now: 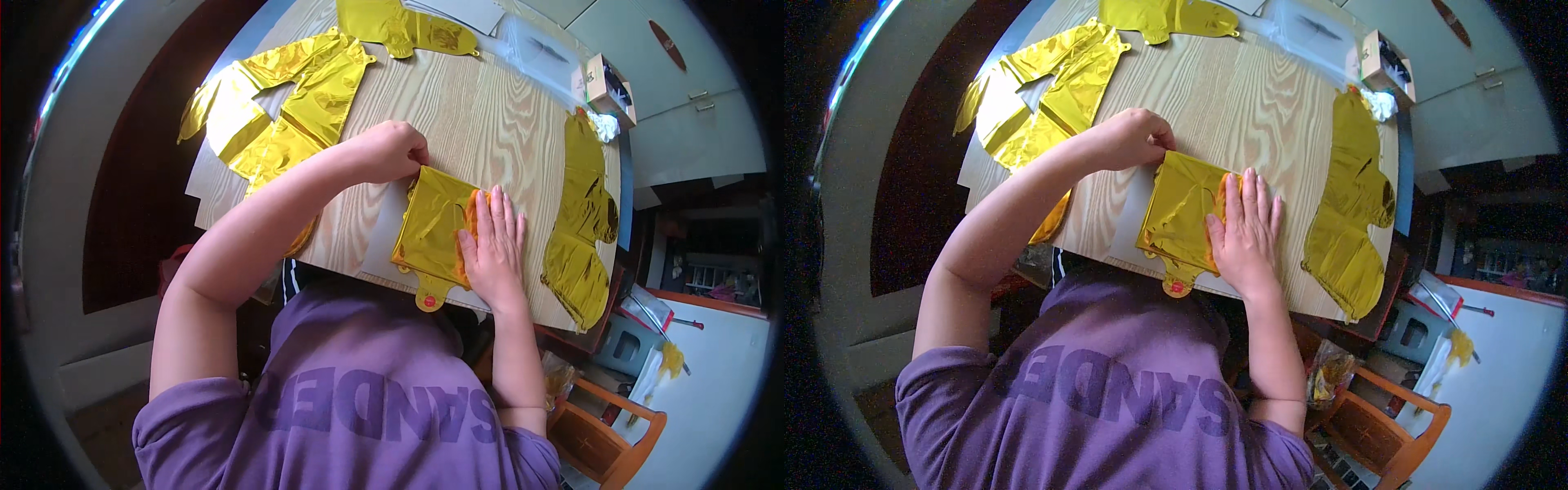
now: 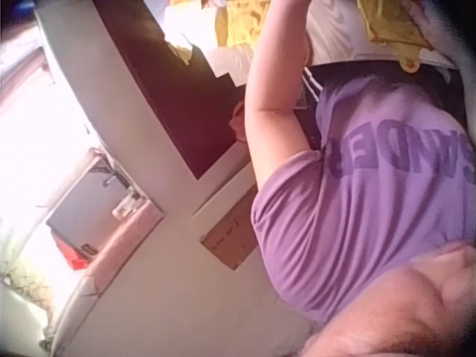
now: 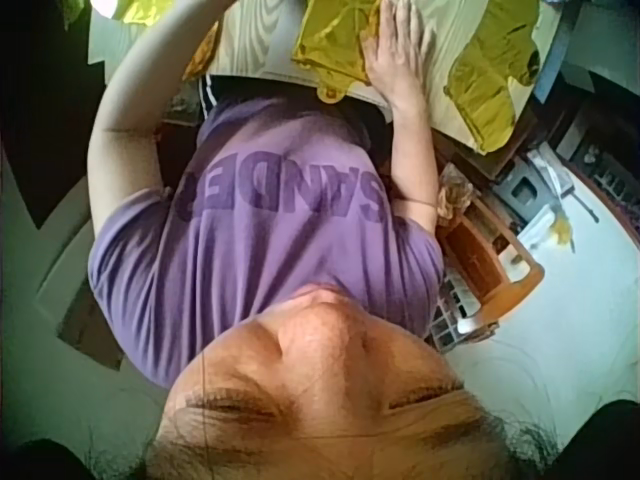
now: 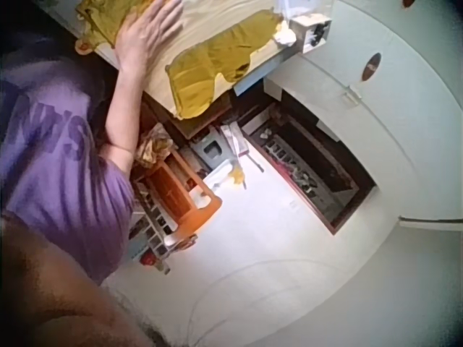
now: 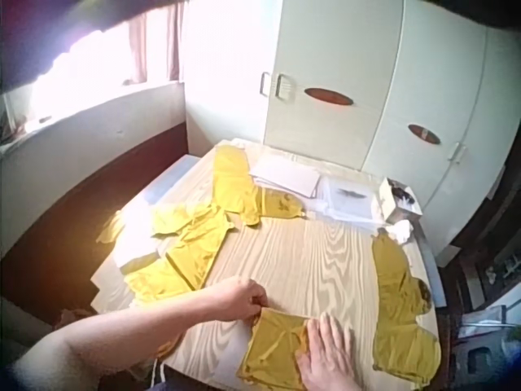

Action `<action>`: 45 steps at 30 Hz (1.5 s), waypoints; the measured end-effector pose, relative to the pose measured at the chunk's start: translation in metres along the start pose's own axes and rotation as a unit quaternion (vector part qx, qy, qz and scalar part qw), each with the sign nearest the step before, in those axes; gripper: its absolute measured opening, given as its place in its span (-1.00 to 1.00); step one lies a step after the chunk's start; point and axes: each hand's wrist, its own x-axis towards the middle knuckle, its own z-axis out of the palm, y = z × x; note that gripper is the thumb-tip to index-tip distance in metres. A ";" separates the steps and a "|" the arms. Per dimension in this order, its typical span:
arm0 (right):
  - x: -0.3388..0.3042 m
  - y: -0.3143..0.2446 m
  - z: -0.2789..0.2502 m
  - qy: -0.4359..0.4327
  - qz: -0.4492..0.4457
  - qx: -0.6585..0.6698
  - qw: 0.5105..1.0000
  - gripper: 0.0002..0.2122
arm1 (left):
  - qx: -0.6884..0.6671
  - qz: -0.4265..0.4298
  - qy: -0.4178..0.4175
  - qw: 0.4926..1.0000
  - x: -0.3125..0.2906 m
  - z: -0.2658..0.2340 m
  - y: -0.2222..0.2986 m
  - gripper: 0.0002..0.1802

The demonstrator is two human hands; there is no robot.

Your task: Folding gold foil balloons and preparing them with cardboard backings for packaging.

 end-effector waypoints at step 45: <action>0.008 0.003 -0.023 -0.027 0.031 0.144 0.989 -0.38 | -0.176 -0.209 -0.022 0.962 -0.026 0.011 0.011 -0.71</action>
